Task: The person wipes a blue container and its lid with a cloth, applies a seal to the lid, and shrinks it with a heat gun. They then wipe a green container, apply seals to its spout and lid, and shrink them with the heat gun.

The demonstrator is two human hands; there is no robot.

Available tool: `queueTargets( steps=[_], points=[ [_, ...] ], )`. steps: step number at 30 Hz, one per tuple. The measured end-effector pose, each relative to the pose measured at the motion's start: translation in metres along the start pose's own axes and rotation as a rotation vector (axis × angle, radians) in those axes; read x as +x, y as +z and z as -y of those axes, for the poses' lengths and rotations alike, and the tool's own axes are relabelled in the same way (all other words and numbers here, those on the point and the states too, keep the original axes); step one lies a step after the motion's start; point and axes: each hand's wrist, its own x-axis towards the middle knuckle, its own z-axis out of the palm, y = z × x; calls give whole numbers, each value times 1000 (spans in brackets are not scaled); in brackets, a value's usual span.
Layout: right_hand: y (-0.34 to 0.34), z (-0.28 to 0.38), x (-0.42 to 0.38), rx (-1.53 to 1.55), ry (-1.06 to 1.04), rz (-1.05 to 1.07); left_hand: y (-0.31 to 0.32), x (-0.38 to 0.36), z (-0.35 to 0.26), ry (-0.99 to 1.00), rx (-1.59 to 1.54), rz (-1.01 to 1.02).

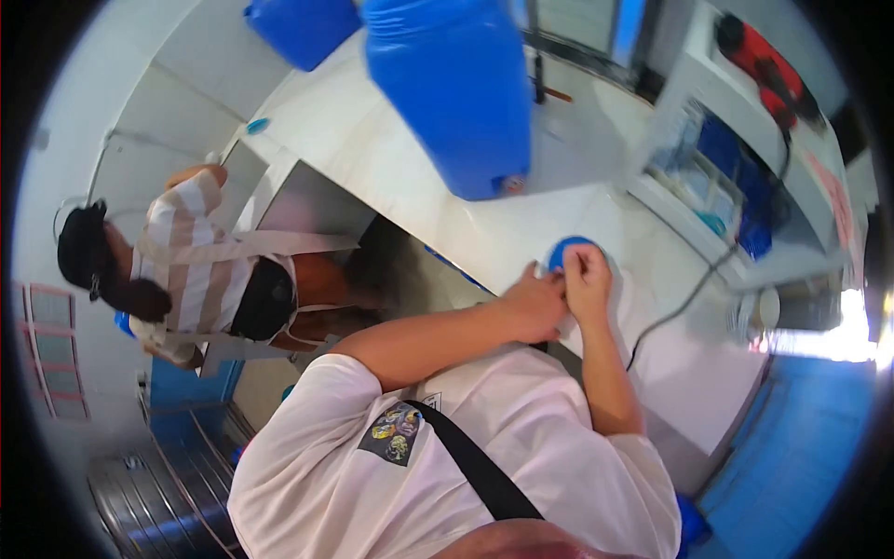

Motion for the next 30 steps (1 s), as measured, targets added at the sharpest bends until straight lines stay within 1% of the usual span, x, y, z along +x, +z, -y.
queueTargets(
  steps=[1, 2, 3, 4, 7, 9, 10, 12, 13, 15, 17, 18, 19, 20, 21, 22, 23, 24, 25, 26, 27, 28, 29, 30],
  points=[
    [2, -1, 1, -20, -15, 12, 2, -1, -2, -27, 7, -31],
    [3, -2, 3, -45, -23, 21, -9, -1, -7, -82, 11, 49],
    [4, 3, 5, -66, -9, 37, -9, -5, -10, -103, -18, -33],
    [2, 12, 8, -89, 0, 60, 4, -3, -5, -102, -27, -59],
    [-6, 29, 8, -42, 45, 94, 9, -6, -9, -102, 19, -87],
    [-8, 32, 9, -62, 67, 192, 12, -6, -10, -120, 66, -126],
    [-8, 34, 9, -53, 65, 202, 11, -6, -11, -133, 68, -124],
    [-9, 35, 11, -54, 122, 155, 8, -7, -9, -112, 44, -177],
    [-8, 31, 11, -35, 103, 148, 9, -6, 2, -126, 42, -176],
    [-7, 27, 9, -67, 103, 163, 6, -9, 40, 23, -352, -450],
    [-2, 26, 13, -96, 90, 167, -19, -24, 58, -112, -291, -902],
    [0, 24, 12, -131, 43, 196, -29, -30, 83, -156, -389, -1110],
    [-2, 20, 10, -174, 4, 216, -44, -42, 102, -316, -279, -1245],
    [-3, 18, 8, -188, 14, 198, -64, -52, 117, -411, -293, -1402],
    [0, 18, 7, -236, -21, 238, -82, -62, 133, -381, -248, -1538],
    [1, 19, 9, -287, -54, 269, -100, -66, 141, -302, -429, -1675],
    [-3, 27, 8, -233, -115, 327, -116, -73, 140, -323, -364, -1652],
    [-13, 41, 10, -187, -189, 380, -125, -72, 146, -237, -373, -1645],
    [-36, 82, 10, -158, -191, 384, -135, -69, 146, -196, -368, -1581],
    [-60, 135, 11, -128, -199, 396, -138, -61, 152, -133, -444, -1557],
    [-85, 172, 18, -160, -343, 256, -140, -57, 152, -144, -457, -1502],
    [-108, 201, 23, -183, -483, 127, -140, -46, 150, -94, -416, -1520],
    [-135, 226, 34, -249, -551, -44, -139, -40, 148, -141, -411, -1551],
    [-170, 241, 57, -384, -680, -244, -138, -35, 148, -196, -401, -1581]
  ],
)
